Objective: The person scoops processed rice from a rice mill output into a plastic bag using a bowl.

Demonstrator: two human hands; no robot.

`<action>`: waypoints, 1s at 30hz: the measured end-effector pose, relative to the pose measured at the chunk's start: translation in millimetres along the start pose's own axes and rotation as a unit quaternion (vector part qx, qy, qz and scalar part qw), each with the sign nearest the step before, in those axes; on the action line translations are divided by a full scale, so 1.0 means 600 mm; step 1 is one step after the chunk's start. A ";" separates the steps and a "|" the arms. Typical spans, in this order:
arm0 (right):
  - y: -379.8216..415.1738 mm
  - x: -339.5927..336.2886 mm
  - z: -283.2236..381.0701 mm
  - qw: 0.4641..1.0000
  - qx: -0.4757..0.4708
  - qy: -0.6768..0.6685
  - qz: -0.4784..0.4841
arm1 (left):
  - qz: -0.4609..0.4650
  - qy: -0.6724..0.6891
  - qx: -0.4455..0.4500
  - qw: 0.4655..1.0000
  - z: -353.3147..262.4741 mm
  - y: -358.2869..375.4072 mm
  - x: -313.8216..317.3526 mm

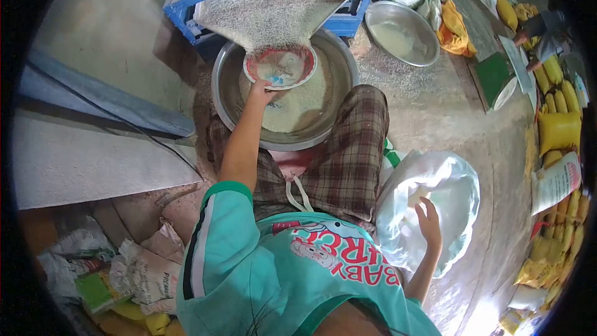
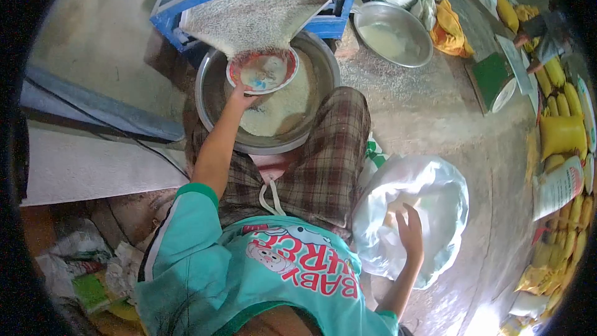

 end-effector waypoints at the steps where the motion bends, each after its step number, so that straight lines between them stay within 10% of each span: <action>1: 0.018 -0.014 0.043 1.000 -0.015 -0.015 -0.022 | -0.003 0.010 0.001 1.000 0.002 -0.001 -0.004; 8: 0.080 -0.028 0.291 0.942 -0.208 -0.212 -0.155 | -0.006 -0.040 0.010 0.999 0.015 0.060 -0.008; 12: -0.035 0.142 0.398 0.846 -0.225 -0.474 0.096 | -0.070 -0.202 0.008 0.977 0.064 0.125 -0.041; 15: -0.162 0.283 0.448 0.910 -0.326 -0.246 0.067 | -0.001 -0.352 0.147 0.924 0.070 0.193 -0.020; 17: -0.230 0.395 0.425 0.905 -0.423 -0.050 -0.009 | -0.036 -0.561 0.324 0.761 0.067 0.214 -0.001; 20: -0.300 0.532 0.307 0.946 -0.255 0.159 0.119 | -0.041 -0.701 0.379 0.603 0.076 0.252 0.028; 21: -0.325 0.602 0.257 0.905 -0.371 0.193 0.083 | -0.034 -0.731 0.372 0.572 0.084 0.251 0.023; 30: -0.284 0.560 0.295 0.944 -0.296 0.061 0.130 | -0.088 -0.782 0.280 0.550 0.072 0.272 0.029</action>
Point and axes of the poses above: each hand's wrist, its own y-axis away from the middle knuckle, its own x-axis out of the palm, z = x × y, the point moved 8 cm from there along -y, towards the middle knuckle, and after that the axes turned 12 degrees about -y, right-handed, at the moved point
